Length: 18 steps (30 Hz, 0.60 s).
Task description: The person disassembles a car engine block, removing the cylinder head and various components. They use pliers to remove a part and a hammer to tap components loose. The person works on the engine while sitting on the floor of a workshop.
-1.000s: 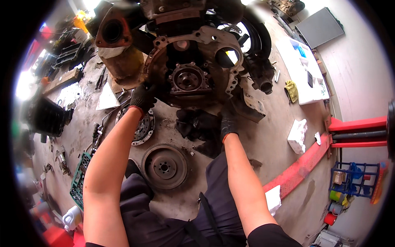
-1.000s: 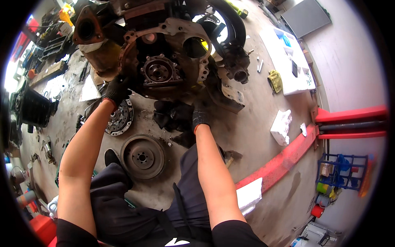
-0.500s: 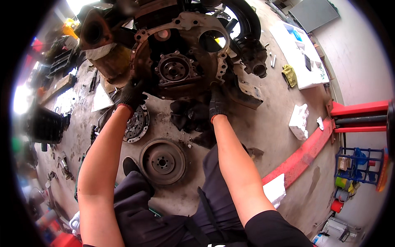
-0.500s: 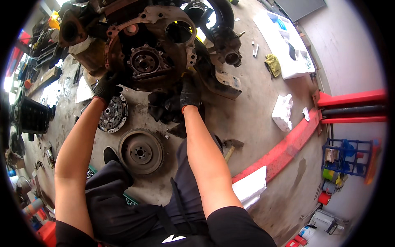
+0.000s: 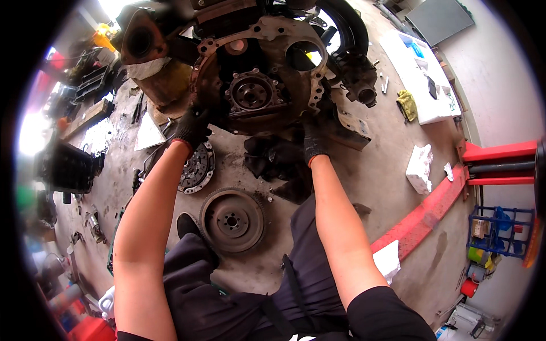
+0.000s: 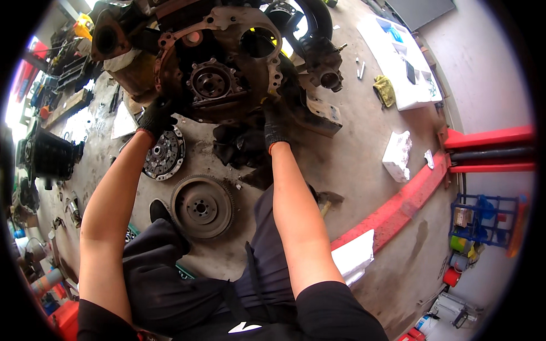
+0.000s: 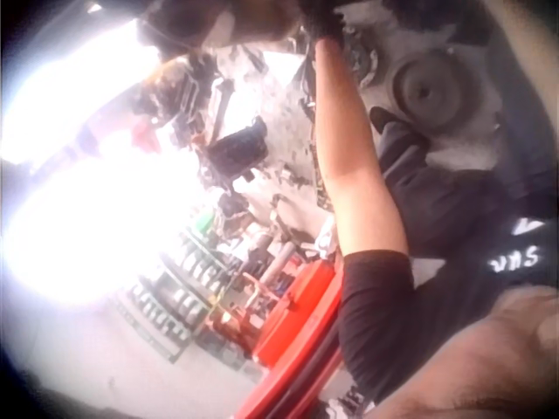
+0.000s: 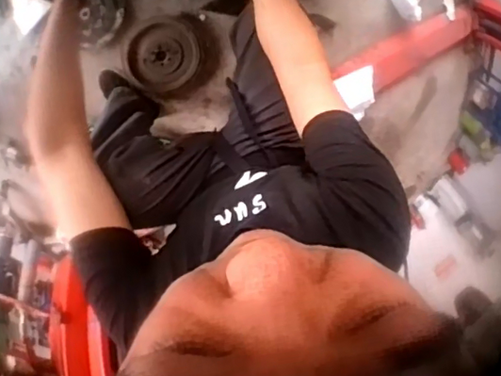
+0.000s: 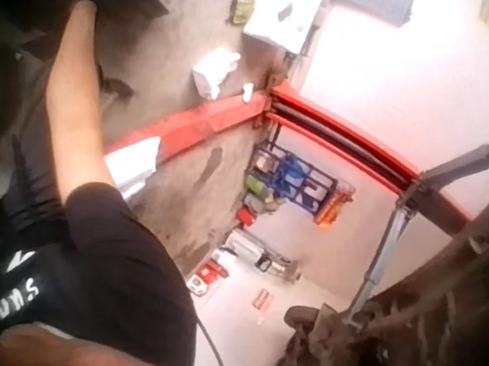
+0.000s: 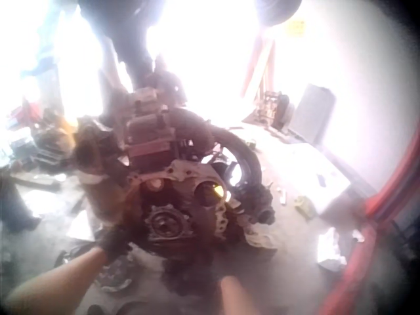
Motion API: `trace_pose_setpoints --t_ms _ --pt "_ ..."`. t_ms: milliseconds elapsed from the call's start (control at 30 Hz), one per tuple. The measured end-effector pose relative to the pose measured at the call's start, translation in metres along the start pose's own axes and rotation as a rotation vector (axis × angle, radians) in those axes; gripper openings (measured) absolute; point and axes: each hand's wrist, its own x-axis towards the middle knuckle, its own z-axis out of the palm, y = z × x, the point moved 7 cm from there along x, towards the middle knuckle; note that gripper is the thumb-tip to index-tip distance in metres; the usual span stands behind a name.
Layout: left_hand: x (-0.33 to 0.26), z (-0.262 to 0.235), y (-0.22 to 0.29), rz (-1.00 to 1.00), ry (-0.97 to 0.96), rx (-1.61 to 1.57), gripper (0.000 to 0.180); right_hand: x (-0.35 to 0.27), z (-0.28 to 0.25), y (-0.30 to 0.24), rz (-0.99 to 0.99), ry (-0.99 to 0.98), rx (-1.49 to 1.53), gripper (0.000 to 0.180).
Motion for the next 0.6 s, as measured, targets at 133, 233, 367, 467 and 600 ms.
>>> trace_pose_setpoints --t_ms 133,233,367,467,600 --pt "-0.011 -0.021 -0.009 -0.001 0.076 0.079 0.068 -0.018 0.012 -0.02 0.114 -0.023 0.15 0.048" --pt "-0.019 -0.025 -0.011 -0.039 0.095 0.088 0.076 -0.022 0.01 -0.039 0.136 -0.059 0.14 0.05" --pt "-0.027 -0.039 -0.02 -0.07 0.031 0.117 0.078 -0.037 0.018 -0.059 0.318 -0.095 0.148 0.052" --pt "-0.021 -0.007 -0.027 -0.058 -0.097 0.273 0.071 -0.009 -0.025 0.001 0.275 -0.068 0.099 0.05" --pt "-0.053 -0.038 -0.042 0.118 -0.429 0.917 0.052 -0.047 -0.044 -0.022 0.37 0.008 0.287 0.037"
